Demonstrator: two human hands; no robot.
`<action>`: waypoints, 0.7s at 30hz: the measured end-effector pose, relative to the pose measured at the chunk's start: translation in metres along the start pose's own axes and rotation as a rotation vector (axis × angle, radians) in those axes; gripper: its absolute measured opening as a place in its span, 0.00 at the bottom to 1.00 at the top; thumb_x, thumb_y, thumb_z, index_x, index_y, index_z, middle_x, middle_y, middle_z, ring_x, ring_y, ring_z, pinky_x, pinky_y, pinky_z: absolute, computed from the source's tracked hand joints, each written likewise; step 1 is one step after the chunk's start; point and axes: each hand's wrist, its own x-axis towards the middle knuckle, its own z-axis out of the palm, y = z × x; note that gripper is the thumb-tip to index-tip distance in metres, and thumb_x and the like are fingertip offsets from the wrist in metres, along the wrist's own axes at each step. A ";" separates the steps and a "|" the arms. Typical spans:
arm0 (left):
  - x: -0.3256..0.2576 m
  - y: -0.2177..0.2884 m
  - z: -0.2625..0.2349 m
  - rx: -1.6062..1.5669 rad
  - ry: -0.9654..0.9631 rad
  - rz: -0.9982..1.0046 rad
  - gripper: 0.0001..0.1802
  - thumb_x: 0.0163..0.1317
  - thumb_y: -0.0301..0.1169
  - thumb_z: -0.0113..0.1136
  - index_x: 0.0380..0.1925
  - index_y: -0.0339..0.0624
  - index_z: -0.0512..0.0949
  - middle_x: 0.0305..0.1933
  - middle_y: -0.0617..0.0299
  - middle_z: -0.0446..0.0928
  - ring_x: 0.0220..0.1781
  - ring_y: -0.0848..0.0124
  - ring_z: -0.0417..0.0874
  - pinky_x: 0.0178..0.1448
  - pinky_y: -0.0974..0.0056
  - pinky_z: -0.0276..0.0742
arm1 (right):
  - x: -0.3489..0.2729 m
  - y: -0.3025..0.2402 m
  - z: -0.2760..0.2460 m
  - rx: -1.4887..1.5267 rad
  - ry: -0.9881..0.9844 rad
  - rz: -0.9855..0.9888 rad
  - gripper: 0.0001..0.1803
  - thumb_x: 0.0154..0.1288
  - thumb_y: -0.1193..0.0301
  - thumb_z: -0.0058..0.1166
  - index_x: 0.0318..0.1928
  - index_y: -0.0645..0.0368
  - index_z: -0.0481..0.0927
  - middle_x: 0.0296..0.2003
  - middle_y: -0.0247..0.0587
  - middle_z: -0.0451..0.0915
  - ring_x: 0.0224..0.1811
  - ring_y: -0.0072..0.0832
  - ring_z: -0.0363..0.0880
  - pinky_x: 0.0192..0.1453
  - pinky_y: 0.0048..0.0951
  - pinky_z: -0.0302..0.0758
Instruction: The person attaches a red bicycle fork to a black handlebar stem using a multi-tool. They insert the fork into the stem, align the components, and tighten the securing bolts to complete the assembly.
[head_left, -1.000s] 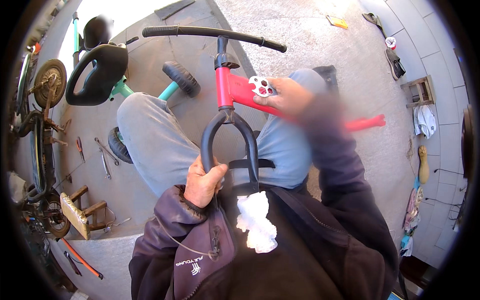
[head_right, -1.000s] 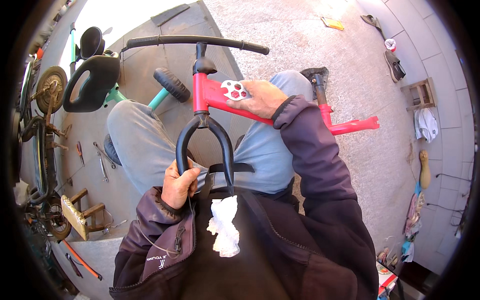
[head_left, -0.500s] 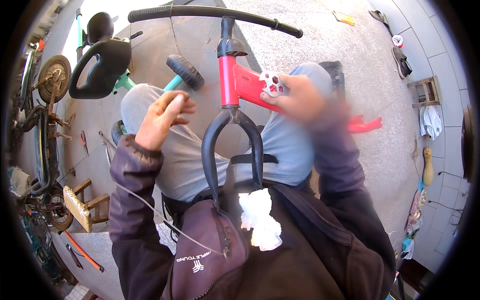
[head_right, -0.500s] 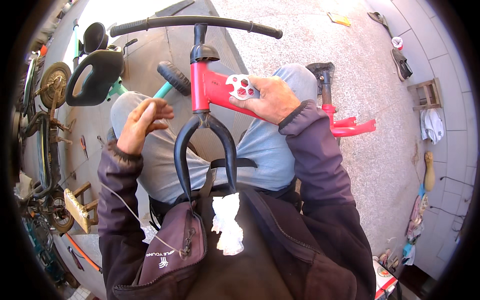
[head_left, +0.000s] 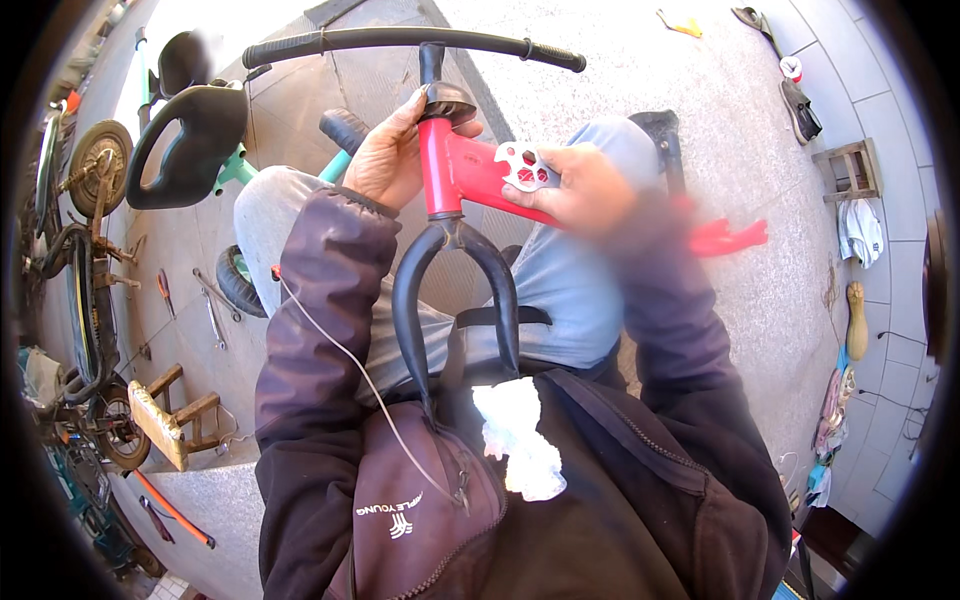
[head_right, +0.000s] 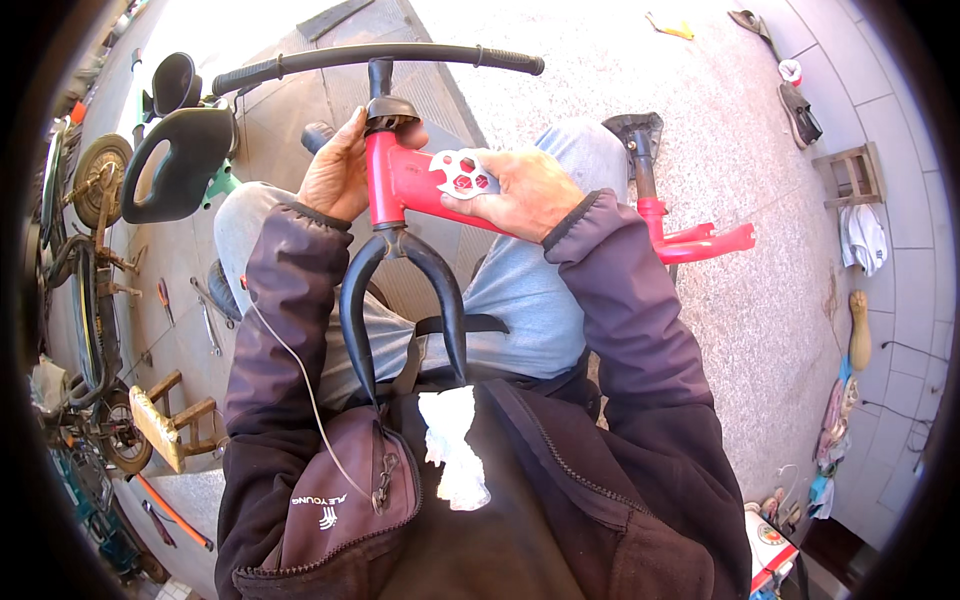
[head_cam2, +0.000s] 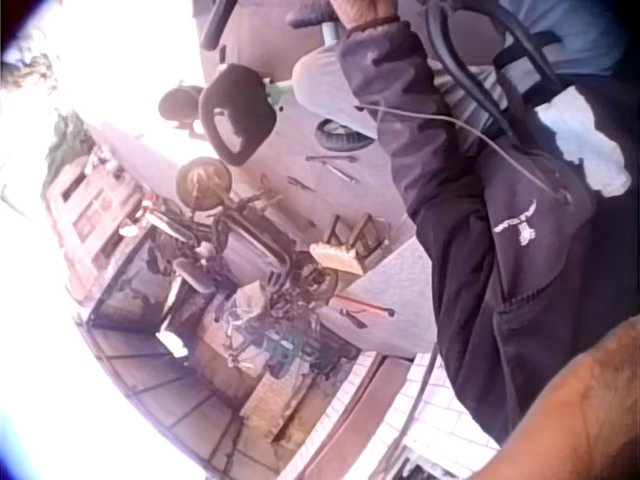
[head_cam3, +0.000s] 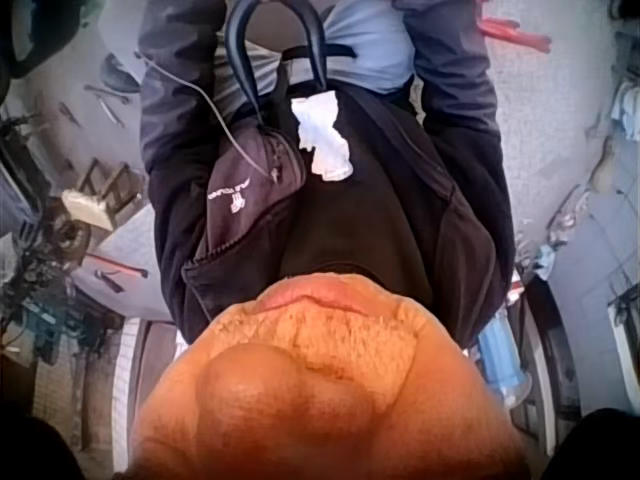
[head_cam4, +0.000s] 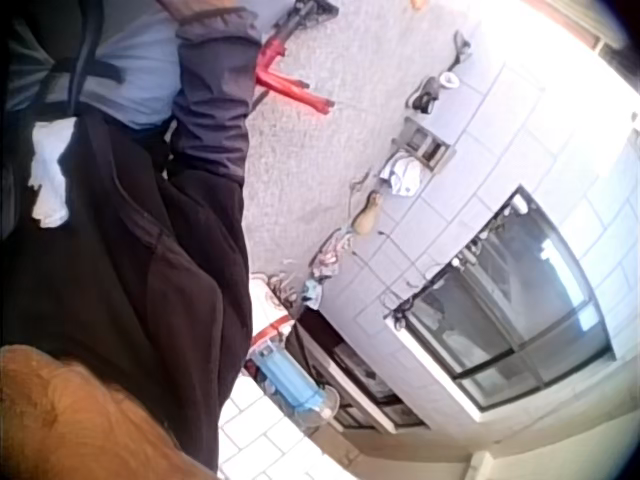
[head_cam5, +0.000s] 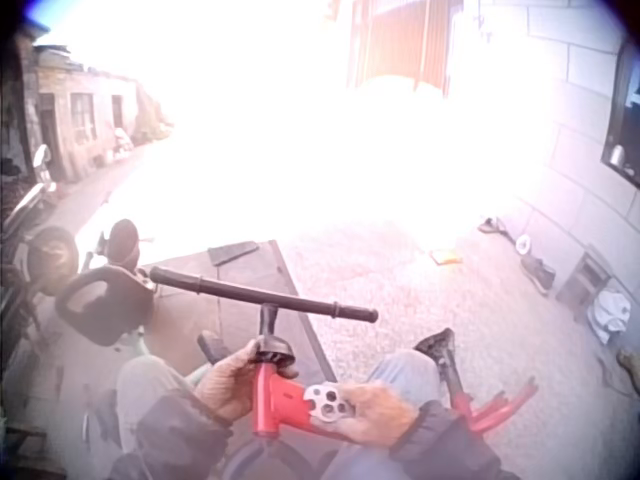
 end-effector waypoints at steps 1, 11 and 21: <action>0.001 -0.001 -0.001 -0.011 -0.003 0.005 0.24 0.69 0.44 0.57 0.55 0.35 0.75 0.54 0.47 0.79 0.59 0.55 0.78 0.66 0.49 0.73 | 0.000 0.002 0.002 0.022 0.007 -0.009 0.28 0.59 0.50 0.63 0.49 0.60 0.82 0.31 0.54 0.84 0.34 0.46 0.84 0.43 0.40 0.78; 0.009 -0.023 -0.008 -0.251 0.006 0.010 0.24 0.66 0.48 0.60 0.50 0.39 0.76 0.48 0.47 0.80 0.54 0.55 0.80 0.61 0.48 0.77 | 0.002 -0.002 -0.001 -0.009 -0.028 0.020 0.28 0.59 0.50 0.63 0.50 0.59 0.82 0.32 0.53 0.84 0.35 0.46 0.85 0.44 0.40 0.78; 0.012 -0.026 -0.004 -0.133 0.066 0.033 0.29 0.66 0.56 0.57 0.49 0.40 0.75 0.51 0.43 0.78 0.58 0.50 0.78 0.60 0.42 0.76 | 0.001 -0.003 -0.002 -0.001 -0.047 0.038 0.27 0.60 0.50 0.62 0.50 0.57 0.82 0.31 0.53 0.84 0.35 0.46 0.85 0.43 0.41 0.78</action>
